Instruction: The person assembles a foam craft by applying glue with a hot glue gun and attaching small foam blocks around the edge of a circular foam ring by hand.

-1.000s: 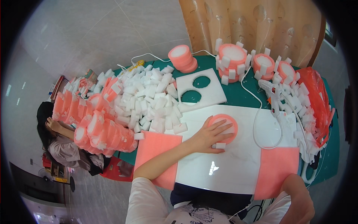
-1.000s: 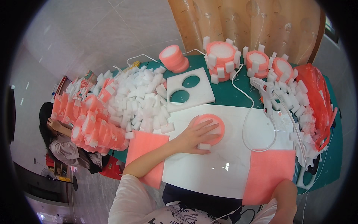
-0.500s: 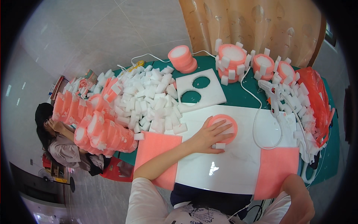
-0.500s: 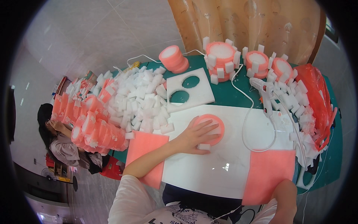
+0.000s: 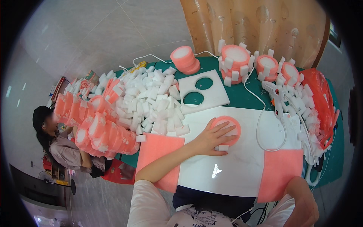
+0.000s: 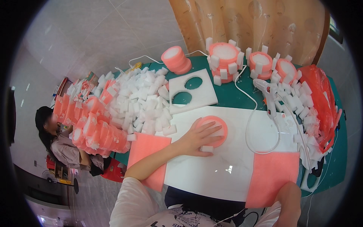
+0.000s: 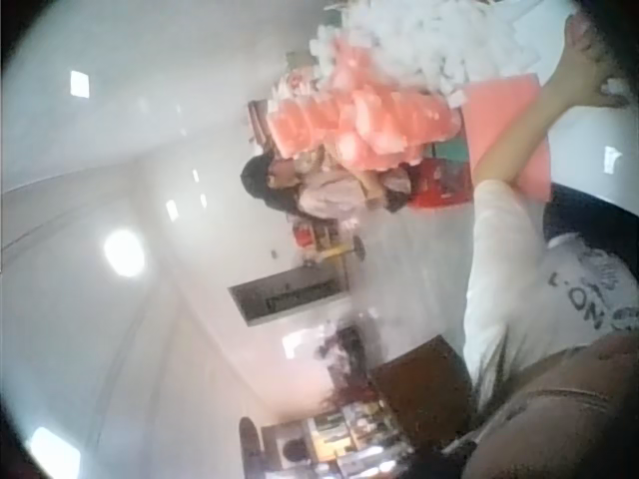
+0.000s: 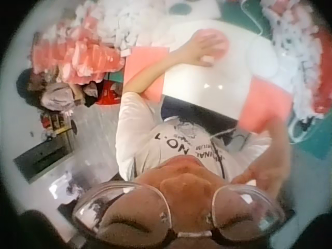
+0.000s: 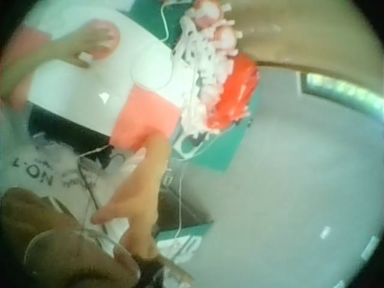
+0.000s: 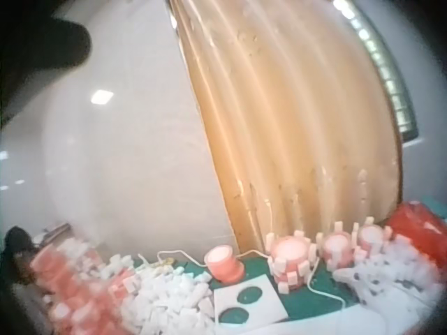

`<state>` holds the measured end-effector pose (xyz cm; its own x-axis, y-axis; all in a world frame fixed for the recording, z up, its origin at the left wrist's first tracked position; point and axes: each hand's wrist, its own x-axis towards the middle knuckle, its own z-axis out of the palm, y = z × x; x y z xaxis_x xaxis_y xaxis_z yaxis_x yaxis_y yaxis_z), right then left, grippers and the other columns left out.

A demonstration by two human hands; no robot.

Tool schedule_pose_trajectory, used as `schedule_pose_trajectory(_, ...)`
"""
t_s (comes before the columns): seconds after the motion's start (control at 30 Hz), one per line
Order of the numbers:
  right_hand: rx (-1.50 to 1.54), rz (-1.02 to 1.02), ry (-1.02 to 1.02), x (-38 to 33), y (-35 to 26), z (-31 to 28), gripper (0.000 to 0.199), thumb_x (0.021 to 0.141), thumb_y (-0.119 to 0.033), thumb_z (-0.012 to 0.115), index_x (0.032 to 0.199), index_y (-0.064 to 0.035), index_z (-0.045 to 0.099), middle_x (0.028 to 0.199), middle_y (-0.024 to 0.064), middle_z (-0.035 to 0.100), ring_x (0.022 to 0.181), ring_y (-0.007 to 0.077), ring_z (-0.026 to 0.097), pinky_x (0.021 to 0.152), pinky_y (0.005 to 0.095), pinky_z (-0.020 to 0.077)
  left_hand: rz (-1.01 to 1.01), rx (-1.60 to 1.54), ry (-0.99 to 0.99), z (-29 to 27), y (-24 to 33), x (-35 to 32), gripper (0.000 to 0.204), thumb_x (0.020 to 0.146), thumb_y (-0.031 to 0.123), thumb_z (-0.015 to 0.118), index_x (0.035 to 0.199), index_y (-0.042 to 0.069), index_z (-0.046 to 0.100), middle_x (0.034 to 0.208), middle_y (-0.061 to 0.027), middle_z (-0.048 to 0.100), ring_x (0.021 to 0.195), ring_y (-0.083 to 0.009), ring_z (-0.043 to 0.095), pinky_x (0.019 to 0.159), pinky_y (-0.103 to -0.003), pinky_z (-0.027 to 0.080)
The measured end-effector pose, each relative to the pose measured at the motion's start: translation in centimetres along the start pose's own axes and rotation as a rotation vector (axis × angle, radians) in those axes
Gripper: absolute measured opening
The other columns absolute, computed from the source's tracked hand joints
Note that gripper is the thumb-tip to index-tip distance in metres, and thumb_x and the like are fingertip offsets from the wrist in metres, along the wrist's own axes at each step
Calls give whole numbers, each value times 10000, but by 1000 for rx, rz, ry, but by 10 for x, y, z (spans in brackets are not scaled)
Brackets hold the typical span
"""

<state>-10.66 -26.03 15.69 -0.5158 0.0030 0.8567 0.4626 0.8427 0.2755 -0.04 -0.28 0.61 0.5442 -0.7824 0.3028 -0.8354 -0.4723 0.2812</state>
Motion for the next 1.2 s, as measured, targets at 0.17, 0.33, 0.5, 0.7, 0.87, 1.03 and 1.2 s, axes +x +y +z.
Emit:
schedule_pose_trajectory(0.17, 251, 133, 73, 0, -2, 0, 233, 910, 7, 381, 1129, 26, 457, 1196, 39, 438, 929, 167, 549, 774, 328, 534, 3, 8, 0, 0, 0, 0, 635, 687, 356, 696, 1265, 196, 488, 1408, -81, 334, 1298, -299, 310, 1014, -576, 195)
schedule_pose_trajectory(0.33, 171, 8, -8, 0, 4, -3, 278, 880, 53, 415, 1156, 33, 446, 1222, 47, 426, 938, 174, 554, 765, 322, 532, -8, -15, -11, 0, 0, 0, 634, 687, 349, 698, 1266, 197, 488, 1408, -81, 335, 1298, -302, 311, 1020, -564, 193)
schedule_pose_trajectory(0.5, 228, 7, 1, 2, 9, -5, 279, 883, 54, 407, 1160, 44, 445, 1238, 52, 422, 909, 187, 572, 762, 321, 533, -2, -13, 2, 1, 0, 0, 638, 682, 344, 703, 1266, 198, 489, 1407, -82, 336, 1296, -306, 314, 1021, -561, 196)
schedule_pose_trajectory(0.7, 211, 29, 0, -1, 5, -3, 292, 875, 64, 411, 1163, 37, 449, 1240, 55, 427, 900, 194, 577, 765, 323, 534, 1, -13, 8, 1, -1, -1, 638, 681, 344, 703, 1265, 198, 492, 1406, -81, 338, 1296, -303, 314, 1016, -574, 193)
schedule_pose_trajectory(0.87, 196, 52, -3, -3, -4, 0, 302, 868, 72, 413, 1166, 32, 452, 1242, 57, 432, 892, 200, 582, 768, 324, 534, -4, -13, 2, 0, 0, 0, 636, 680, 341, 704, 1263, 197, 493, 1405, -78, 340, 1298, -300, 311, 1012, -578, 194)
schedule_pose_trajectory(1.03, -188, 299, 80, 8, -40, 25, 348, 837, 96, 445, 1177, 23, 453, 1246, 68, 435, 901, 208, 585, 762, 318, 540, 2, -32, 7, 2, -2, -1, 633, 685, 345, 701, 1264, 197, 491, 1407, -79, 337, 1299, -301, 309, 1013, -567, 202)
schedule_pose_trajectory(1.2, -423, 265, -31, 11, -45, 24, 404, 817, 109, 468, 1212, 31, 435, 1293, 77, 403, 934, 203, 578, 748, 312, 547, -5, -3, 4, 1, -1, -2, 623, 684, 344, 701, 1255, 196, 499, 1405, -81, 340, 1296, -302, 314, 1014, -564, 201)
